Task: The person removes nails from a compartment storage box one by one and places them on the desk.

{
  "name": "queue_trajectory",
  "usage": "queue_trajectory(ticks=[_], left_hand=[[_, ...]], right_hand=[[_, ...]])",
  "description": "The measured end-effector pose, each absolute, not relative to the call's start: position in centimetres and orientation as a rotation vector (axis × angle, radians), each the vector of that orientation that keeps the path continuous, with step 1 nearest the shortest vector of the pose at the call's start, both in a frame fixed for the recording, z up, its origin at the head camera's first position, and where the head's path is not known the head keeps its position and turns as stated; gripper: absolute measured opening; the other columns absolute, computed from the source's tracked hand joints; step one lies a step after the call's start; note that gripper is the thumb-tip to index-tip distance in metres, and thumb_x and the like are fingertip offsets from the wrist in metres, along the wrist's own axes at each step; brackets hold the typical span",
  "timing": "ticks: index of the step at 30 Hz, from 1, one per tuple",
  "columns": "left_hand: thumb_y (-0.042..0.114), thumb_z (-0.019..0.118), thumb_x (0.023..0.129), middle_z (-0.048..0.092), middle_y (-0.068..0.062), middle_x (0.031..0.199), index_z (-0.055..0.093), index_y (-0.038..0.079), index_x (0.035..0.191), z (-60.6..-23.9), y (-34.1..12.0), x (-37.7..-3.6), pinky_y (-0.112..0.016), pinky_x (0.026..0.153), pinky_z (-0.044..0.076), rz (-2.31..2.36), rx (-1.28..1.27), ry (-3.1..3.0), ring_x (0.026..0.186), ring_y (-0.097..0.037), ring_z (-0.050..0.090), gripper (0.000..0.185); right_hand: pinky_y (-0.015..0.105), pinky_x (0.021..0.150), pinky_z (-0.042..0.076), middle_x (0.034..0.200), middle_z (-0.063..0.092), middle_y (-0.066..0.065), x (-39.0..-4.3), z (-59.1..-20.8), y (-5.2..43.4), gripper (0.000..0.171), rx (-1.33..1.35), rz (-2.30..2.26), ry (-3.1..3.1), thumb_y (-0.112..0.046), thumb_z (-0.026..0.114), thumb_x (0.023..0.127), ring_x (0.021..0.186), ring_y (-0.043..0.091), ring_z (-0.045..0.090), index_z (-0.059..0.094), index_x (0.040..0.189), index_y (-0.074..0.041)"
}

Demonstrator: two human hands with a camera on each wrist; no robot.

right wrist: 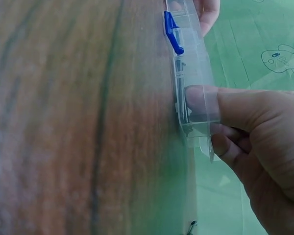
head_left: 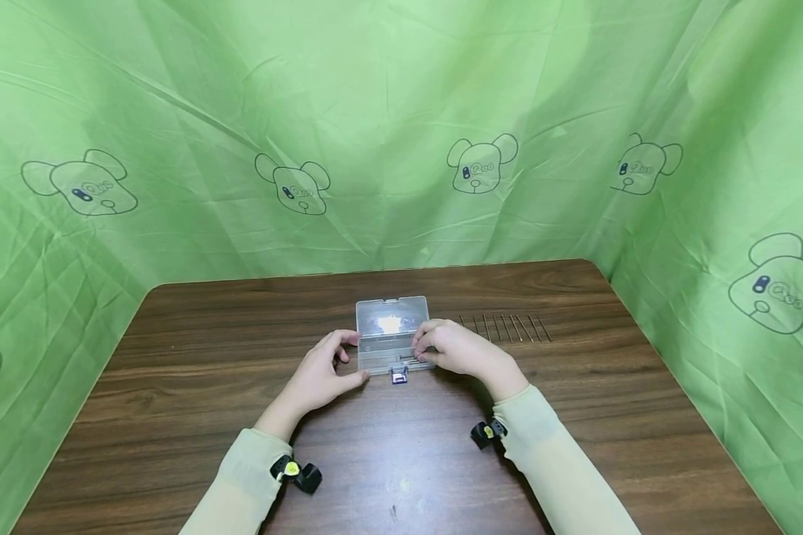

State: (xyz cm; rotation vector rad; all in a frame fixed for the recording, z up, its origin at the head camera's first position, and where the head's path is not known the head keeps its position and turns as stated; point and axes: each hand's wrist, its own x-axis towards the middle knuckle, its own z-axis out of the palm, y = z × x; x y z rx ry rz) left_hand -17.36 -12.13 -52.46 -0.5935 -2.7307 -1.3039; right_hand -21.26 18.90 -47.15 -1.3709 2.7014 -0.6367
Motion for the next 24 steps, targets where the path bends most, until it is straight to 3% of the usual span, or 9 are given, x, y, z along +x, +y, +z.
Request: queue_trajectory(ticks=[14, 24], left_hand=[[0.026, 0.094, 0.086, 0.068, 0.000, 0.127, 0.064, 0.014, 0.141, -52.41, -12.05, -17.23, -0.031, 0.081, 0.047, -1.301, -0.585, -2.736, 0.096, -0.014, 0.059, 0.065], [0.027, 0.094, 0.086, 0.067, 0.001, 0.127, 0.064, 0.015, 0.142, -52.68, -12.14, -17.40, -0.032, 0.081, 0.047, -1.298, -0.580, -2.741, 0.096, -0.013, 0.059, 0.064]], right_hand=[[0.029, 0.096, 0.059, 0.111, 0.076, 0.005, -21.12, -46.77, 18.83, 0.006, -1.323, -0.642, 2.688, -0.008, 0.084, 0.096, 0.105, 0.021, 0.074, 0.084, 0.099, -0.004], [0.034, 0.099, 0.058, 0.110, 0.075, 0.006, -21.00, -46.71, 18.47, 0.005, -1.356, -0.592, 2.718, -0.007, 0.084, 0.096, 0.105, 0.022, 0.073, 0.083, 0.097, -0.002]])
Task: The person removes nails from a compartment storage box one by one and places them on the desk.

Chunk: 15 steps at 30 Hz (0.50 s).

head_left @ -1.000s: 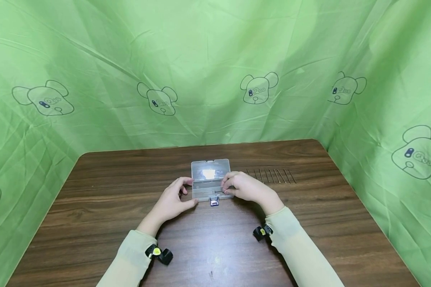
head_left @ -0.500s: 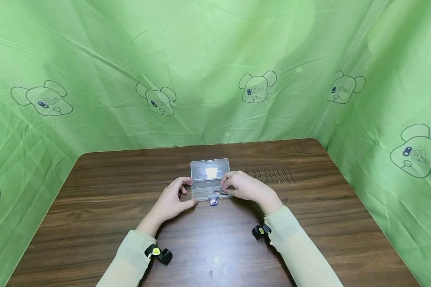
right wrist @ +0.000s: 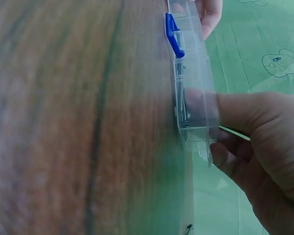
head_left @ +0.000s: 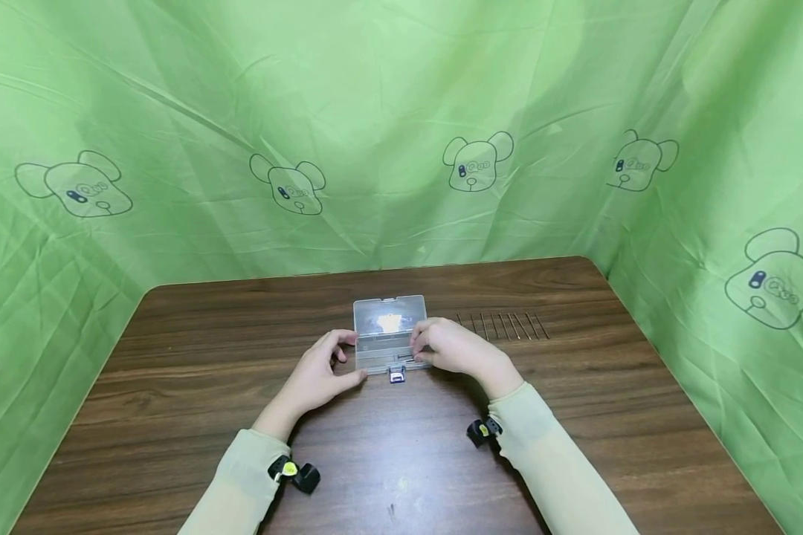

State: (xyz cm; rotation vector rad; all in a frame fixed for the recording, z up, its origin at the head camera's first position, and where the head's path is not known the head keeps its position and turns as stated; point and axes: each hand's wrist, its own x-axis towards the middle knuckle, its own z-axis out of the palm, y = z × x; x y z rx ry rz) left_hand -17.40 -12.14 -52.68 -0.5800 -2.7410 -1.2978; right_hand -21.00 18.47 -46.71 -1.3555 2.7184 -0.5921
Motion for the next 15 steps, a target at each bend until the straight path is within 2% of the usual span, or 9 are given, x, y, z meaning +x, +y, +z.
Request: queue_trajectory(ticks=[7, 15], left_hand=[[0.026, 0.095, 0.086, 0.067, 0.001, 0.127, 0.064, 0.015, 0.142, -52.7, -12.2, -17.4, -0.031, 0.081, 0.047, -1.301, -0.589, -2.733, 0.095, -0.013, 0.059, 0.064], [0.024, 0.095, 0.085, 0.068, 0.001, 0.128, 0.064, 0.014, 0.141, -52.7, -12.2, -17.5, -0.031, 0.081, 0.048, -1.306, -0.595, -2.726, 0.095, -0.013, 0.059, 0.065]], right_hand=[[0.037, 0.103, 0.056, 0.115, 0.074, 0.005, -21.1, -46.8, 18.8, 0.008, -1.357, -0.582, 2.692, -0.013, 0.081, 0.100, 0.110, 0.022, 0.071, 0.083, 0.100, -0.005], [0.037, 0.104, 0.056, 0.117, 0.074, 0.003, -21.8, -47.4, 19.6, 0.010, -1.325, -0.802, 2.597, -0.015, 0.075, 0.105, 0.112, 0.018, 0.071, 0.082, 0.105, -0.007]])
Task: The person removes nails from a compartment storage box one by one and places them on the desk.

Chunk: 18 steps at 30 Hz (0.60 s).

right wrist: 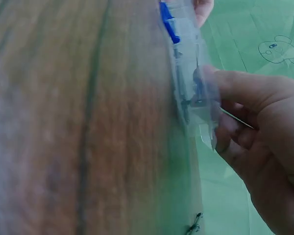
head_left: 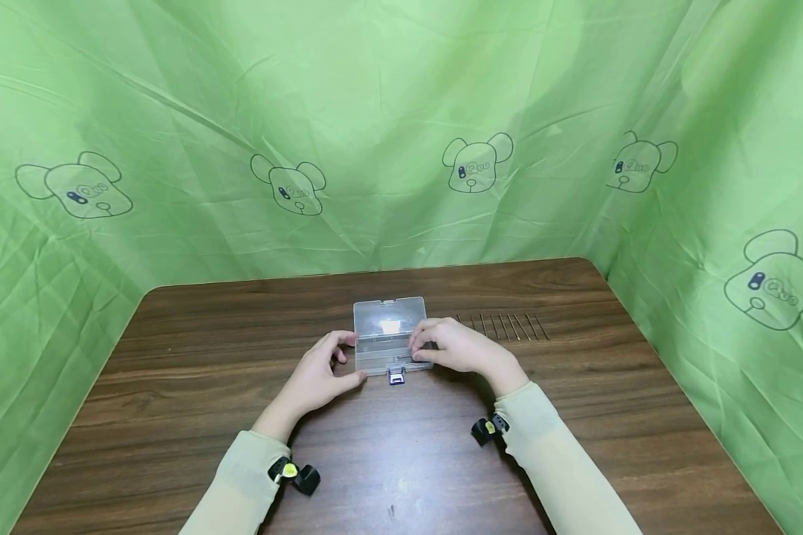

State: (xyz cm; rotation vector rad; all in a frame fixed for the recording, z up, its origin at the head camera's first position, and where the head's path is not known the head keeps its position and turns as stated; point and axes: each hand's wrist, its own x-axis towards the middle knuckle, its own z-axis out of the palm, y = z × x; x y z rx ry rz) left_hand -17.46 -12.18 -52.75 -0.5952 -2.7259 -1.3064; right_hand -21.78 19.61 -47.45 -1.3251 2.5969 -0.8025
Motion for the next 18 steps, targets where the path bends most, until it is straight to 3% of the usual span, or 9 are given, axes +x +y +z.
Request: queue_trajectory(ticks=[6, 10, 18], left_hand=[[0.025, 0.095, 0.085, 0.067, 0.001, 0.128, 0.064, 0.015, 0.142, -52.8, -12.2, -17.4, -0.030, 0.080, 0.047, -1.302, -0.591, -2.729, 0.095, -0.013, 0.059, 0.065], [0.024, 0.094, 0.086, 0.067, 0.000, 0.129, 0.063, 0.014, 0.142, -52.7, -12.2, -17.4, -0.030, 0.080, 0.048, -1.307, -0.595, -2.733, 0.095, -0.014, 0.059, 0.065], [0.025, 0.095, 0.086, 0.068, -0.001, 0.130, 0.063, 0.013, 0.143, -52.6, -12.1, -17.3, -0.030, 0.079, 0.048, -1.298, -0.594, -2.738, 0.096, -0.014, 0.059, 0.066]], right_hand=[[0.037, 0.103, 0.055, 0.115, 0.074, -0.004, -21.7, -47.0, 20.0, 0.010, -1.310, -0.964, 2.592, -0.019, 0.073, 0.107, 0.111, 0.013, 0.070, 0.079, 0.110, -0.012], [0.034, 0.091, 0.058, 0.108, 0.073, -0.008, -21.2, -46.1, 20.3, 0.006, -1.242, -1.080, 2.585, -0.019, 0.071, 0.108, 0.100, 0.009, 0.068, 0.076, 0.111, -0.016], [0.033, 0.089, 0.057, 0.111, 0.076, 0.003, -19.7, -45.0, 21.8, 0.020, -1.063, -1.187, 2.580, -0.018, 0.066, 0.111, 0.099, 0.010, 0.067, 0.073, 0.127, -0.007]])
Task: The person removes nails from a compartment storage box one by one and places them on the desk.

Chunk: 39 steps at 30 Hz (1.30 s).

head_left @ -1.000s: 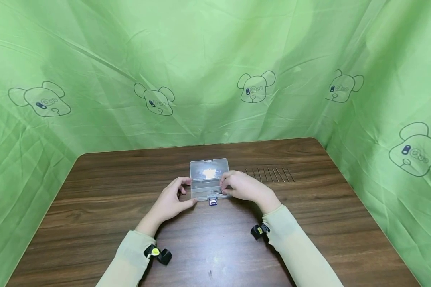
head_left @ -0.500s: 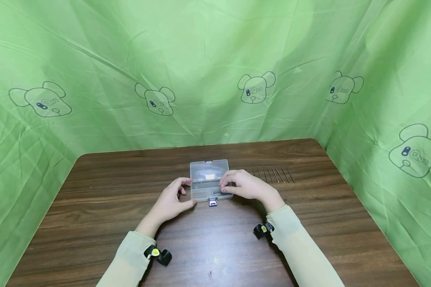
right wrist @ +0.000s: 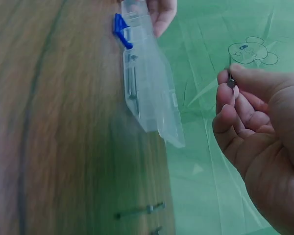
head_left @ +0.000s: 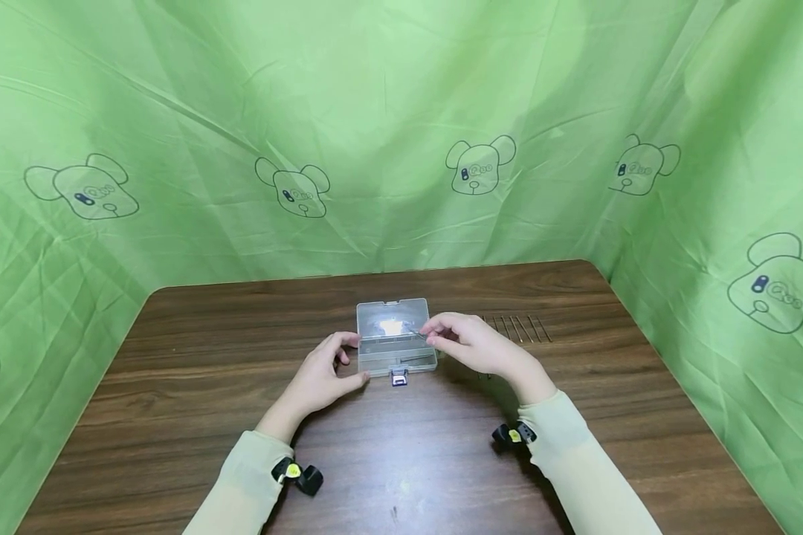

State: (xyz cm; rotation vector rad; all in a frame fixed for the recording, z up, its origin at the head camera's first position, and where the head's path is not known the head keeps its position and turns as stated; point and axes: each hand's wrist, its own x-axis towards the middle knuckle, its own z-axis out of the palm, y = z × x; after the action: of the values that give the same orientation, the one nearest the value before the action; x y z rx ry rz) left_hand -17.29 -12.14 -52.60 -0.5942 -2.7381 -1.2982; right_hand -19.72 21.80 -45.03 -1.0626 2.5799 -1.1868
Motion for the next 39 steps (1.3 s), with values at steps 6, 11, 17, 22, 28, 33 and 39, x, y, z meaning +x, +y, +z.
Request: queue_trajectory(ticks=[6, 11, 17, 22, 28, 33, 39], left_hand=[[0.025, 0.095, 0.086, 0.068, -0.001, 0.130, 0.063, 0.013, 0.143, -52.7, -12.2, -17.2, -0.030, 0.079, 0.048, -1.297, -0.596, -2.735, 0.095, -0.014, 0.059, 0.066], [0.025, 0.095, 0.086, 0.068, -0.001, 0.130, 0.063, 0.014, 0.143, -52.8, -12.2, -17.2, -0.030, 0.079, 0.048, -1.300, -0.593, -2.737, 0.096, -0.014, 0.059, 0.067], [0.024, 0.095, 0.086, 0.068, -0.001, 0.130, 0.063, 0.014, 0.143, -52.9, -12.1, -17.3, -0.030, 0.080, 0.049, -1.294, -0.603, -2.733, 0.096, -0.013, 0.059, 0.066], [0.024, 0.095, 0.085, 0.068, -0.001, 0.130, 0.063, 0.013, 0.143, -52.9, -12.1, -17.2, -0.030, 0.080, 0.049, -1.294, -0.595, -2.738, 0.096, -0.014, 0.059, 0.067], [0.025, 0.095, 0.086, 0.068, -0.001, 0.130, 0.063, 0.013, 0.143, -52.8, -12.1, -17.2, -0.030, 0.080, 0.048, -1.290, -0.606, -2.733, 0.096, -0.013, 0.059, 0.066], [0.024, 0.095, 0.086, 0.067, -0.001, 0.130, 0.063, 0.013, 0.143, -52.6, -12.2, -17.2, -0.031, 0.081, 0.048, -1.294, -0.602, -2.732, 0.096, -0.014, 0.059, 0.066], [0.025, 0.095, 0.086, 0.067, -0.001, 0.130, 0.062, 0.013, 0.143, -52.6, -12.2, -17.3, -0.031, 0.081, 0.048, -1.289, -0.602, -2.738, 0.096, -0.014, 0.059, 0.066]], right_hand=[[0.033, 0.089, 0.057, 0.109, 0.075, 0.001, -18.6, -44.7, 24.1, 0.017, -0.978, -1.215, 2.649, -0.015, 0.068, 0.109, 0.098, 0.013, 0.068, 0.074, 0.124, -0.010], [0.030, 0.084, 0.056, 0.101, 0.073, -0.002, -17.7, -44.7, 26.4, 0.012, -0.793, -1.295, 2.686, -0.013, 0.070, 0.107, 0.096, 0.015, 0.067, 0.072, 0.117, -0.008], [0.027, 0.081, 0.056, 0.096, 0.072, -0.001, -16.9, -46.0, 28.8, 0.010, -0.569, -1.311, 2.760, -0.012, 0.072, 0.103, 0.090, 0.014, 0.067, 0.071, 0.112, -0.007], [0.026, 0.070, 0.053, 0.092, 0.071, 0.002, -16.9, -47.1, 29.9, 0.012, -0.392, -1.291, 2.750, -0.011, 0.074, 0.100, 0.078, 0.015, 0.067, 0.070, 0.110, -0.004], [0.031, 0.063, 0.059, 0.084, 0.075, 0.006, -17.2, -47.9, 30.3, 0.015, -0.221, -1.315, 2.668, -0.009, 0.077, 0.096, 0.071, 0.020, 0.072, 0.071, 0.106, 0.000], [0.033, 0.062, 0.062, 0.078, 0.076, 0.007, -17.3, -48.1, 30.2, 0.011, -0.142, -1.305, 2.631, -0.006, 0.079, 0.092, 0.065, 0.019, 0.074, 0.074, 0.097, 0.002], [0.033, 0.061, 0.063, 0.076, 0.077, 0.006, -17.2, -48.1, 30.1, 0.009, -0.084, -1.289, 2.617, -0.005, 0.080, 0.089, 0.063, 0.018, 0.074, 0.076, 0.093, 0.002]])
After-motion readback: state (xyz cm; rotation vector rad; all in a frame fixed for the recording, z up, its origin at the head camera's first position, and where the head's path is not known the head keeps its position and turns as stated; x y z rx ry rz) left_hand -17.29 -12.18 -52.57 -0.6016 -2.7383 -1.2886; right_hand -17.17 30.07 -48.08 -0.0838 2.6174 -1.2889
